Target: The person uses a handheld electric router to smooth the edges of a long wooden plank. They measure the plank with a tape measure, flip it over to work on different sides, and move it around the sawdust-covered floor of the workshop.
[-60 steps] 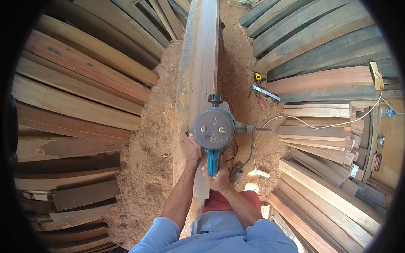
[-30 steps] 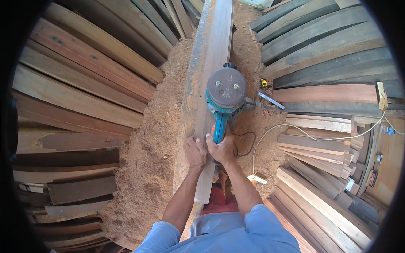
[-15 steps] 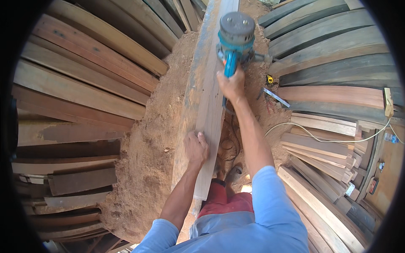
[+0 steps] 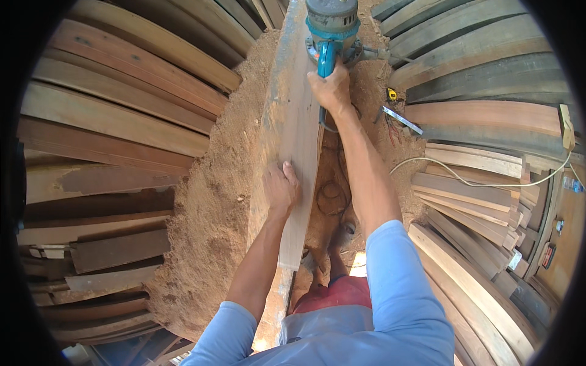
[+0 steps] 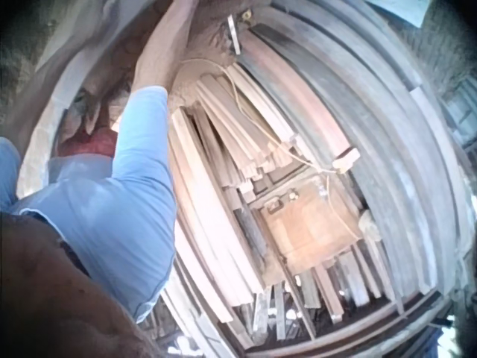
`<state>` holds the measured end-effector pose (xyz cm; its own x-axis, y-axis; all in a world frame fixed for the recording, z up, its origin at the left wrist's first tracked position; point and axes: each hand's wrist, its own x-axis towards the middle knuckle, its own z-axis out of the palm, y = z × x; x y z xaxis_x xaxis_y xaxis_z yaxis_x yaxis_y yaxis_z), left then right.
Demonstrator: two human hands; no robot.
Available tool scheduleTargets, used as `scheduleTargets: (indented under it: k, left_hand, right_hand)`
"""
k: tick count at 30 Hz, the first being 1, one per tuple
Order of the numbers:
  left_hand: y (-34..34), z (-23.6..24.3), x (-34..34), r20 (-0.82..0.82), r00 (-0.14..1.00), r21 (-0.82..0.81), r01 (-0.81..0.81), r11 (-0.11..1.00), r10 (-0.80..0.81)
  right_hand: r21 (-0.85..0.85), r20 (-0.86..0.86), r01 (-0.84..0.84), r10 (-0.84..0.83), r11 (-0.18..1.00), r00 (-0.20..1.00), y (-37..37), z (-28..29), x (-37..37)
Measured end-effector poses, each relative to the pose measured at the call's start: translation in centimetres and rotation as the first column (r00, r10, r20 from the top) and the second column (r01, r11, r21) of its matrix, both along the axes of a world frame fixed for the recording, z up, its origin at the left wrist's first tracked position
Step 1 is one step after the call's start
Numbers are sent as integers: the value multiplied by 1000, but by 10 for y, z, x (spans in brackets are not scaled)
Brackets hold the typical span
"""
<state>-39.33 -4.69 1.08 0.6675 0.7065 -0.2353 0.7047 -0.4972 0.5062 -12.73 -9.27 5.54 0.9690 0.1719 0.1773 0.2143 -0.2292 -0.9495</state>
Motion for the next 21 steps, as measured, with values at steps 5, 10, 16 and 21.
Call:
scheduleTargets:
  k: [5,10,16,21]
  left_hand:
    - [-4,5,2,86,995,-23,-48,999,50]
    - [30,-12,-44,237,970,-197,94,976,-46]
    - [4,-8,-164,-97,971,3,220,975,-219]
    - [-3,-9,-178,-130,974,-43,180,983,-184]
  right_hand:
    - [39,-61,-80,82,996,995,-39,20,-117]
    - [50,-278,-188,194,981,941,-84,30,-254]
    - [83,-296,-193,209,978,932,-134,21,-389]
    - [157,-318,-119,164,980,934,-122,34,-430]
